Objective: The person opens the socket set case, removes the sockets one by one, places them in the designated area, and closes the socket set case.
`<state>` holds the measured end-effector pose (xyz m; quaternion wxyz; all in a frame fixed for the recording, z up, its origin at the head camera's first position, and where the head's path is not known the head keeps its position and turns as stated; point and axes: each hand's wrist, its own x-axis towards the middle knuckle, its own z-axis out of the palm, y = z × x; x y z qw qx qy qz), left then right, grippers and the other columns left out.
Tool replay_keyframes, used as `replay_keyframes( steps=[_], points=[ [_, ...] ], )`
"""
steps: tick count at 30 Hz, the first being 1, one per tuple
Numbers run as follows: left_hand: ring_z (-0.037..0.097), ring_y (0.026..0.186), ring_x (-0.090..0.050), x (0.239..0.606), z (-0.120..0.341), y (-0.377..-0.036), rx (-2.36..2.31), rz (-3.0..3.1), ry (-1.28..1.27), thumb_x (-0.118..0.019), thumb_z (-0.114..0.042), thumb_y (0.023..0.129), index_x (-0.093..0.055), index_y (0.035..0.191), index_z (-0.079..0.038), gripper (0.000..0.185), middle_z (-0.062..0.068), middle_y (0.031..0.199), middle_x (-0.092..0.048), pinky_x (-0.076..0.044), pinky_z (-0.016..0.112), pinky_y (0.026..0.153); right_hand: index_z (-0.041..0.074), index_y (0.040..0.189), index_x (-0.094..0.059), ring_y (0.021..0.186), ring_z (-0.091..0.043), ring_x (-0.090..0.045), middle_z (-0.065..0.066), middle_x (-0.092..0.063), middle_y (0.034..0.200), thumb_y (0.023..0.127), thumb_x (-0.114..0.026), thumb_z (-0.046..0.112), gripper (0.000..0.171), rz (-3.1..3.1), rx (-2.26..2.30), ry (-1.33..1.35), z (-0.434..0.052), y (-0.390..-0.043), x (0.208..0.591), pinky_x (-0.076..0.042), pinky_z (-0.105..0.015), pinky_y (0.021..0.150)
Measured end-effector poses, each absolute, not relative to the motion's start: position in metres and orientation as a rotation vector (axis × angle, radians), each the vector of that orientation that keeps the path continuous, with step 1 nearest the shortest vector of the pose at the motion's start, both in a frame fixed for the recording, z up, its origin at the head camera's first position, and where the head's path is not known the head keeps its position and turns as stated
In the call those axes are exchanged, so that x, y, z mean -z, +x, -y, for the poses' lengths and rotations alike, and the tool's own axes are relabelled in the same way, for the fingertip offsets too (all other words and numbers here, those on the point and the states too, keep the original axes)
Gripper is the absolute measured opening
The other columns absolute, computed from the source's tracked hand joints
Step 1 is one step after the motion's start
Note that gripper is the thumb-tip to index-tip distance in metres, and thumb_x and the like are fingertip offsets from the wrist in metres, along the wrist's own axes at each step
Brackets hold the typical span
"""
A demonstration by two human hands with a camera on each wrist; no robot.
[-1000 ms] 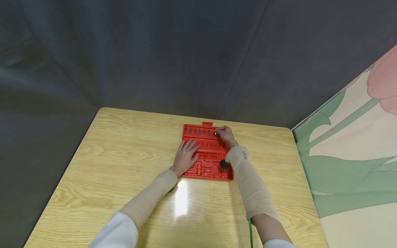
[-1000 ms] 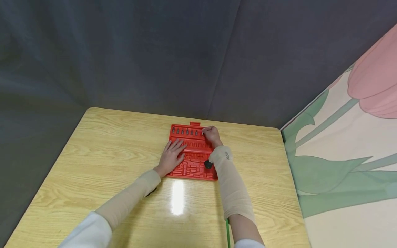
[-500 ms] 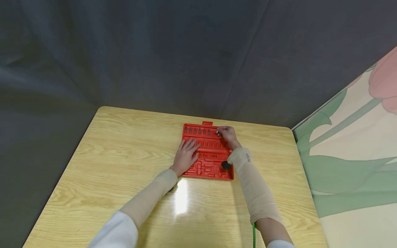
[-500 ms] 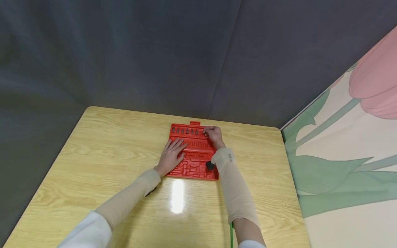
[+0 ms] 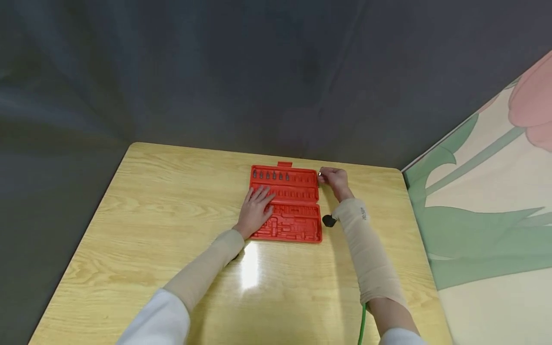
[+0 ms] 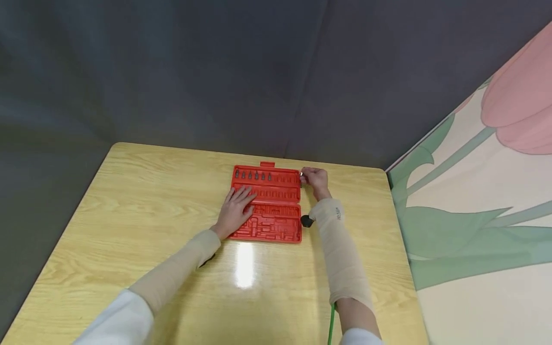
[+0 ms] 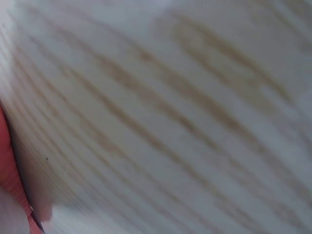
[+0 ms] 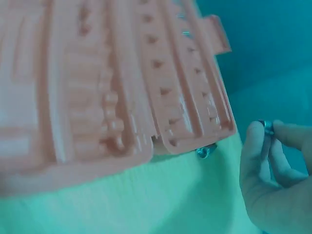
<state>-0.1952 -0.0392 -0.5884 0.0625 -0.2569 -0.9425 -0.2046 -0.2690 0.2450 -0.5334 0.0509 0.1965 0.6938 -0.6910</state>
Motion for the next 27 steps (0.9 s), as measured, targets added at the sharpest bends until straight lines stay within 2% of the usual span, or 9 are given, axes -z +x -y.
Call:
replay_keyframes(
  steps=[3,7,14,19,23,27],
  points=[
    [0.028,0.14,-0.031,0.59,0.04,-0.196,0.614,2.861,-0.775,-0.056,-0.029,0.098,-0.056,0.138,-0.014,0.042,0.009,0.147,-0.044,-0.012,0.046,0.117,-0.02,0.12,-0.056,0.058,-0.011,-0.06,-0.011,-0.065,0.075,0.096,-0.055,0.0,0.032,-2.08,2.111,0.708,-0.252,-0.264,0.541,-0.054,-0.027,0.064],
    [0.028,0.14,-0.031,0.591,0.038,-0.196,0.618,2.862,-0.805,-0.054,-0.029,0.099,-0.055,0.139,-0.014,0.043,0.01,0.147,-0.043,-0.011,0.046,0.117,-0.018,0.115,-0.061,0.056,-0.011,-0.058,-0.014,-0.065,0.075,0.095,-0.056,-0.001,0.027,-2.187,2.02,0.791,-0.257,-0.257,0.553,-0.051,-0.023,0.055],
    [0.026,0.141,-0.029,0.588,0.037,-0.197,0.6,2.882,-0.778,-0.054,-0.031,0.099,-0.054,0.14,-0.015,0.043,0.008,0.149,-0.041,-0.01,0.045,0.117,-0.015,0.101,-0.068,0.055,-0.01,-0.059,-0.017,-0.068,0.075,0.091,-0.063,0.002,0.02,-2.438,1.881,0.68,-0.255,-0.259,0.565,-0.047,-0.019,0.049],
    [0.027,0.142,-0.027,0.584,0.038,-0.198,0.563,2.912,-0.779,-0.051,-0.032,0.1,-0.051,0.141,-0.015,0.044,0.008,0.15,-0.039,-0.009,0.046,0.117,-0.013,0.097,-0.07,0.054,-0.01,-0.059,-0.018,-0.069,0.075,0.089,-0.065,0.005,0.02,-2.521,1.817,0.666,-0.254,-0.261,0.567,-0.045,-0.017,0.048],
    [0.028,0.141,-0.028,0.584,0.039,-0.198,0.553,2.895,-0.776,-0.052,-0.031,0.1,-0.052,0.141,-0.014,0.044,0.009,0.149,-0.04,-0.011,0.047,0.116,-0.012,0.096,-0.072,0.059,-0.015,-0.061,-0.024,-0.07,0.083,0.089,-0.066,0.006,0.02,-2.589,1.732,0.659,-0.25,-0.26,0.565,-0.045,-0.016,0.05],
    [0.028,0.14,-0.03,0.589,0.037,-0.193,0.549,2.875,-0.78,-0.053,-0.032,0.099,-0.054,0.139,-0.015,0.044,0.009,0.148,-0.042,-0.014,0.048,0.116,-0.012,0.095,-0.072,0.06,-0.015,-0.061,-0.022,-0.07,0.083,0.089,-0.066,0.006,0.02,-2.628,1.676,0.651,-0.251,-0.252,0.565,-0.044,-0.015,0.05]
  ],
)
